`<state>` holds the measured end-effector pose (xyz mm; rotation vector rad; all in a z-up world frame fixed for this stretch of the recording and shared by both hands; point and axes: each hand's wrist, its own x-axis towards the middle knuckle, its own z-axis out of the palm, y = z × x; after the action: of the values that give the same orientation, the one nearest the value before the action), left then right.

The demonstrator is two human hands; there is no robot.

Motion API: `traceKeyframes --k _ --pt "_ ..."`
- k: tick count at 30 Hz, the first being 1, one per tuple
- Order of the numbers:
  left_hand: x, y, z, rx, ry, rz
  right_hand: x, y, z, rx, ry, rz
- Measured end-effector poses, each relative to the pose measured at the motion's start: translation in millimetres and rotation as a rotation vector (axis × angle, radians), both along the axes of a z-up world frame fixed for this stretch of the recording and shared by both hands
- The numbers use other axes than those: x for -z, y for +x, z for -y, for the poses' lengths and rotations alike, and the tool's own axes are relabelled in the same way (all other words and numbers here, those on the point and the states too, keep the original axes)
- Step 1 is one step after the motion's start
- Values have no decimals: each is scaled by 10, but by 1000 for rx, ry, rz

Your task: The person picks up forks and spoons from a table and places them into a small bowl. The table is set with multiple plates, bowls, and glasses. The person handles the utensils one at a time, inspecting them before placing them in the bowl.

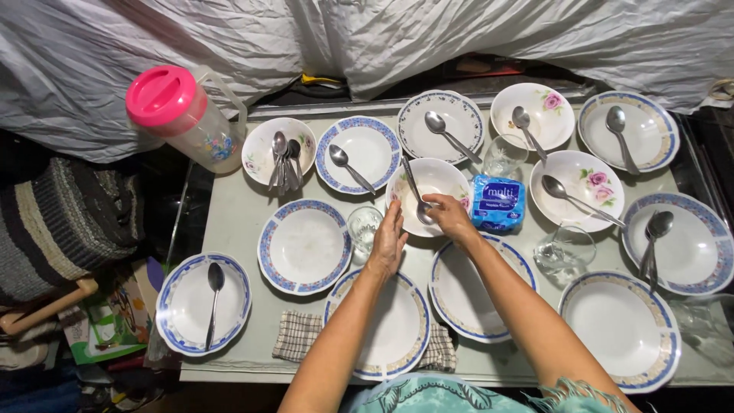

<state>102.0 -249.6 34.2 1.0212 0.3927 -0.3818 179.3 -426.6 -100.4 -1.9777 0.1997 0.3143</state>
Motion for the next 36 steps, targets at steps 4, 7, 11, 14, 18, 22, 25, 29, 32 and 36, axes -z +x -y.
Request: traceKeyframes --k 4,7,11,14,18,22,25,29,32,36 --pt "-65 -4 -30 2 9 -13 176 188 -55 -112 -180 -33" --pt "-31 -7 -29 4 -1 -19 348 309 -96 -165 -259 -22" --pt "111 -6 -33 51 -11 -28 718 475 -100 -276 -309 0" --pt "130 -16 -57 63 -20 -29 384 374 -145 -211 -216 -11" --pt "196 -15 -81 67 -37 -12 -756 -36 -255 33 253 50" --pt "119 -55 -68 46 -65 2 -1332 -360 -210 98 543 -39" --pt "91 -117 -20 26 -88 6 -1596 -645 -193 140 700 -20" --pt "155 -233 -18 -34 -105 66 -1912 -987 -127 154 787 -32" --pt "159 -354 -71 -46 -66 81 -2017 -1178 -22 163 839 -14" --pt "132 -521 -181 -32 -30 69 -2068 -1377 190 181 872 29"
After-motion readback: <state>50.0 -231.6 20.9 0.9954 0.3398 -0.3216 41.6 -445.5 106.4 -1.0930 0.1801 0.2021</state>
